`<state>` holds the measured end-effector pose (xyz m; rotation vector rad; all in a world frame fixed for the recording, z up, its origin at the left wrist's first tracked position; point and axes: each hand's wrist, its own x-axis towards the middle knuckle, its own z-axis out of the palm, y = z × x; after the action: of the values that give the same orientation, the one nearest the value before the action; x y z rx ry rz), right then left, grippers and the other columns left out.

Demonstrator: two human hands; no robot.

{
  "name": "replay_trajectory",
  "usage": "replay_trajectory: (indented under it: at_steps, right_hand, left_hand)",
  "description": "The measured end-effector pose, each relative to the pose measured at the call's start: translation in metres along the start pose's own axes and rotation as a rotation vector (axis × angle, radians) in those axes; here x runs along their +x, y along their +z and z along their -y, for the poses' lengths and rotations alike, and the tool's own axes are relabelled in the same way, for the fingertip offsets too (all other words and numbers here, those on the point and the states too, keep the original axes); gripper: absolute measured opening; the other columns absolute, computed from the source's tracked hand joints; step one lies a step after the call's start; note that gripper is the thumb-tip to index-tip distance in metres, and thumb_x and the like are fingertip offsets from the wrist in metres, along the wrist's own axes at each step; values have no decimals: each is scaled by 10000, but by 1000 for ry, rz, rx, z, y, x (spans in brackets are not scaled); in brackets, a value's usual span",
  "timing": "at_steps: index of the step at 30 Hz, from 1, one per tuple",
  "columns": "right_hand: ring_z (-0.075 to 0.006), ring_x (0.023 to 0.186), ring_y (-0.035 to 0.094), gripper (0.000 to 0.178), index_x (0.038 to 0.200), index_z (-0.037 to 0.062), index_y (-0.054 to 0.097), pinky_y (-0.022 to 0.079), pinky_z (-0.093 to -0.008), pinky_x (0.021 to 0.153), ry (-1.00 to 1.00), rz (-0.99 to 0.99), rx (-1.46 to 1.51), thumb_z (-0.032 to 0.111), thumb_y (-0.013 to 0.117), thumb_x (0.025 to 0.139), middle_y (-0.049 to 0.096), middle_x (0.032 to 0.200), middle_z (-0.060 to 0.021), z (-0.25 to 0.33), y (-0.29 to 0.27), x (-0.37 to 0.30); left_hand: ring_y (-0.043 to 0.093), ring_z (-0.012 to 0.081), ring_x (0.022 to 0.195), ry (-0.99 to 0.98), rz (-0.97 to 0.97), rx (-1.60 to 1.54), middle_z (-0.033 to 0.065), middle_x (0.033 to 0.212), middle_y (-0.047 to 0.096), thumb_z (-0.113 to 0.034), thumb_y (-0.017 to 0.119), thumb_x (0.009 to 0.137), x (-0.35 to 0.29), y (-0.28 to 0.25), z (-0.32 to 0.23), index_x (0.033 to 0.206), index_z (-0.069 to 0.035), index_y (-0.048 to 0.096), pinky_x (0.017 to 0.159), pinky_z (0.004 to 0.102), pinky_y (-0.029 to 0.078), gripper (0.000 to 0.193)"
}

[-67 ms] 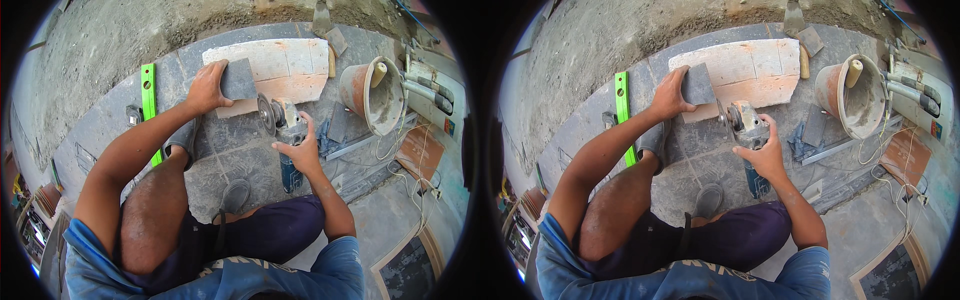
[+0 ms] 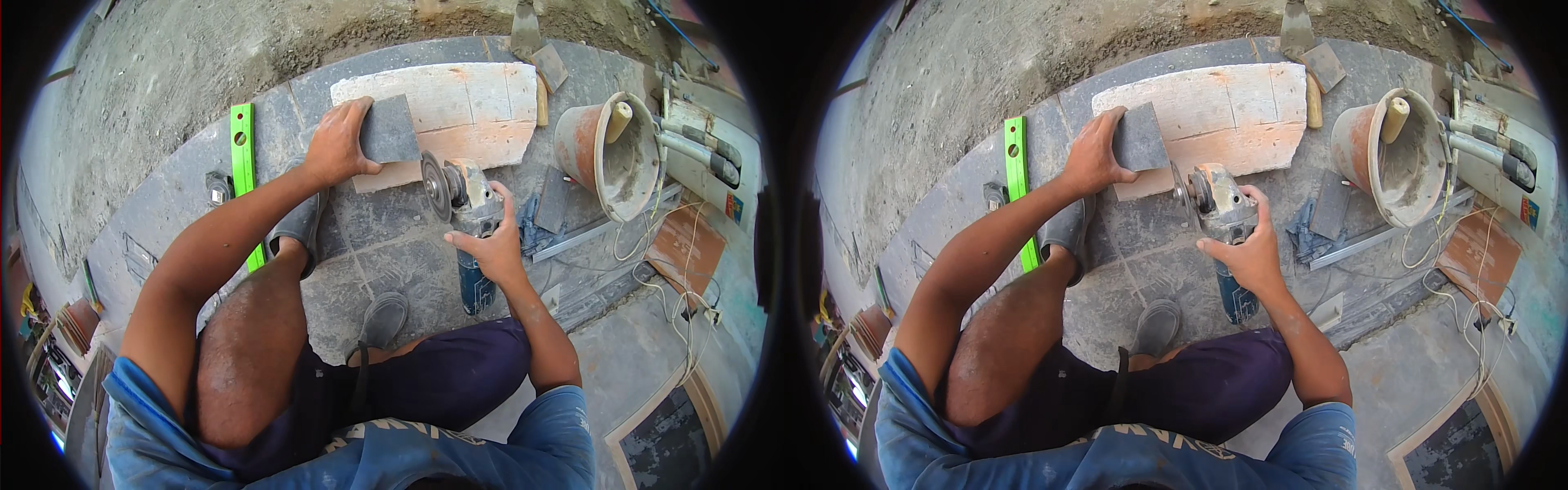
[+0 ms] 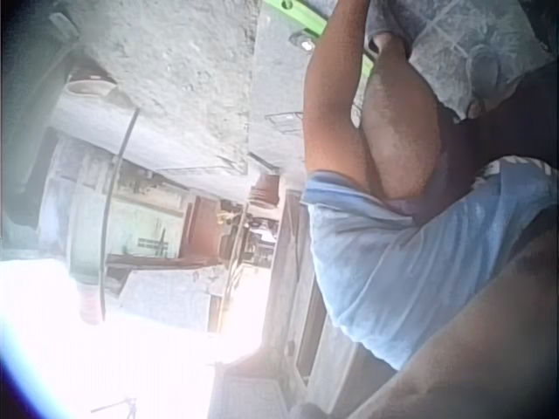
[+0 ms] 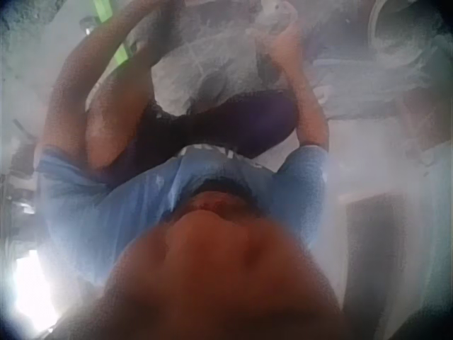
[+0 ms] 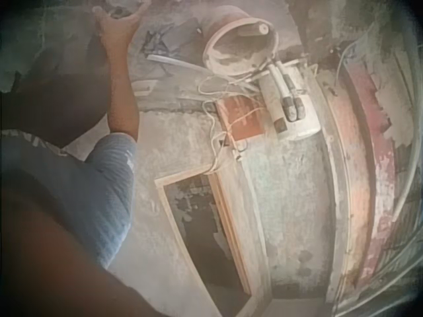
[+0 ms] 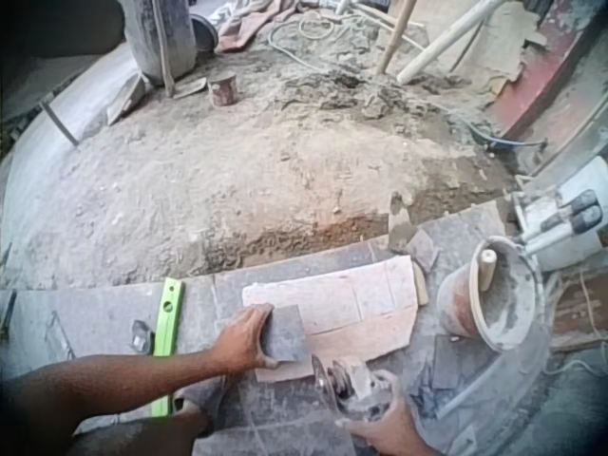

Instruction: The person uses an angle grinder to grind the edges of rectangular tiles on a wooden block. They repeatedly grind, inspect, and reposition the tiles, then place them into a bucket.

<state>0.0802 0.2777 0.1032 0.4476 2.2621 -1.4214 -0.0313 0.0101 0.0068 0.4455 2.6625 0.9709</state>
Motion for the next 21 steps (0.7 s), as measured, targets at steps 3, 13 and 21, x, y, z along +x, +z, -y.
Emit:
replay_trajectory:
  at_steps: [3, 13, 21]
  right_hand:
    - [-197, 1084, 559, 942, 1378, 31, 350, 439, -334, 967, -4, -1, 24, 155, 898, 622, 578, 1184, -141, 1, 0, 1]
    - [-204, 1074, 564, 940, 1380, 33, 348, 446, -340, 960, 4, 8, -6, 133, 889, 618, 585, 1176, -139, 1, 1, 5]
    - [-218, 1068, 574, 882, 1346, 65, 384, 467, -347, 939, -14, -5, 32, 155, 874, 619, 587, 1169, -147, 4, 1, 6]
  left_hand:
    - [501, 396, 1201, 1, -6, -6, 209, 1253, 539, -264, 896, 493, 0, -1, -1, 1333, -50, 415, 1048, 454, 397, 992]
    - [492, 386, 1216, 3, 5, 10, 190, 1248, 541, -282, 883, 503, -1, -2, -3, 1328, -34, 411, 1066, 452, 384, 983]
    - [480, 423, 1228, -2, 19, 10, 217, 1307, 508, -287, 876, 515, -1, -1, -1, 1385, -64, 370, 1057, 467, 400, 1031]
